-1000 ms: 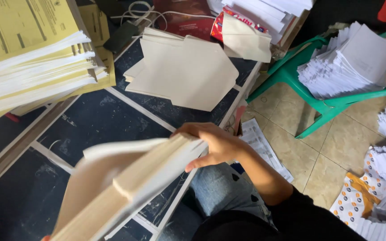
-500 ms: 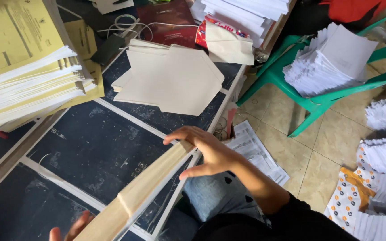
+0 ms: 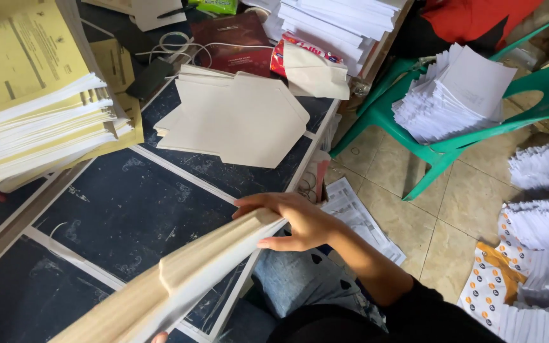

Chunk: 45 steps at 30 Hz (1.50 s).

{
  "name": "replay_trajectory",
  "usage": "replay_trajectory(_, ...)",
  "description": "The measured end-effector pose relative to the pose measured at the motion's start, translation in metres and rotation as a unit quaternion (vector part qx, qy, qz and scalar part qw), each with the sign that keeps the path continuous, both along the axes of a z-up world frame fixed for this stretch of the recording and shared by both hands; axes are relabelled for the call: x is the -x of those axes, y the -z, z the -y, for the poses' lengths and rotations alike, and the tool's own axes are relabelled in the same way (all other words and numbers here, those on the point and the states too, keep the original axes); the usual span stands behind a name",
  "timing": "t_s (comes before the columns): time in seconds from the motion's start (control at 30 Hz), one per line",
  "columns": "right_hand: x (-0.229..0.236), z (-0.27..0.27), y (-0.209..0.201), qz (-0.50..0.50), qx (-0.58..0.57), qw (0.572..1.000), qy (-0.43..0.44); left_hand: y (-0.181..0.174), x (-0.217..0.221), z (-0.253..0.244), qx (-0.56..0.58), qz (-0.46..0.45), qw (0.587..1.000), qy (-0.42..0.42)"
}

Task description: The person sits on a chair and assembles a stack of papers by hand. They align the edges of the papers, insert a floral-patterned sheet into the stack, and then place the completed stack into a larger envelope. The person then folds the envelope flap and places the finished item on a pile.

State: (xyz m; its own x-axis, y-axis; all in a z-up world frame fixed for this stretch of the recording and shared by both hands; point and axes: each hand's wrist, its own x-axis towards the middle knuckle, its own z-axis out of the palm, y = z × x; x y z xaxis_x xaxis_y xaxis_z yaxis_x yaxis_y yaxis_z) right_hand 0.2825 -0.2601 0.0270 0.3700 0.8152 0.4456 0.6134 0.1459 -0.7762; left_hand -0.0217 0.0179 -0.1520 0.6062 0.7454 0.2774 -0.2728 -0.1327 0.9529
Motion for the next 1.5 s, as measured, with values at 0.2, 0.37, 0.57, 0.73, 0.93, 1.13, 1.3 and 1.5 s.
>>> replay_trajectory(0.2, 0.007, -0.01, 0.026, 0.101, 0.018, 0.98, 0.172, -0.105, -0.041, 0.022, 0.047, -0.137, 0.989, -0.041)
replay_trajectory(0.37, 0.018, -0.02, 0.051, 0.081, -0.022, 0.97, 0.229, -0.065, 0.004, 0.038, -0.013, -0.17, 0.969, -0.177)
replay_trajectory(0.57, 0.038, -0.034, -0.013, 0.006, 0.019, 1.0, 0.001, -0.177, 0.024, 0.065, 0.052, -0.076, 0.988, -0.124)
replay_trajectory(0.73, 0.044, -0.038, -0.038, 0.081, 0.044, 0.995, -0.033, -0.142, 0.028, 0.07, 0.068, 0.082, 0.983, -0.147)
replay_trajectory(0.93, 0.065, 0.009, -0.064, 0.276, -0.017, 0.94, 0.198, -0.152, 0.016, 0.071, 0.056, 0.062, 0.989, -0.124)
replay_trajectory(1.13, 0.081, -0.067, -0.107, 0.485, 0.173, 0.856, -0.043, -0.163, 0.013, 0.074, 0.006, 0.127, 0.987, -0.102)
replay_trajectory(1.3, 0.089, -0.089, -0.089, 0.55, 0.099, 0.83, -0.003, -0.167, 0.015, 0.076, 0.056, 0.126, 0.982, -0.132)
replay_trajectory(1.5, 0.088, -0.09, -0.092, 0.573, 0.083, 0.815, 0.008, -0.182, -0.002, 0.083, 0.118, 0.18, 0.951, -0.221)
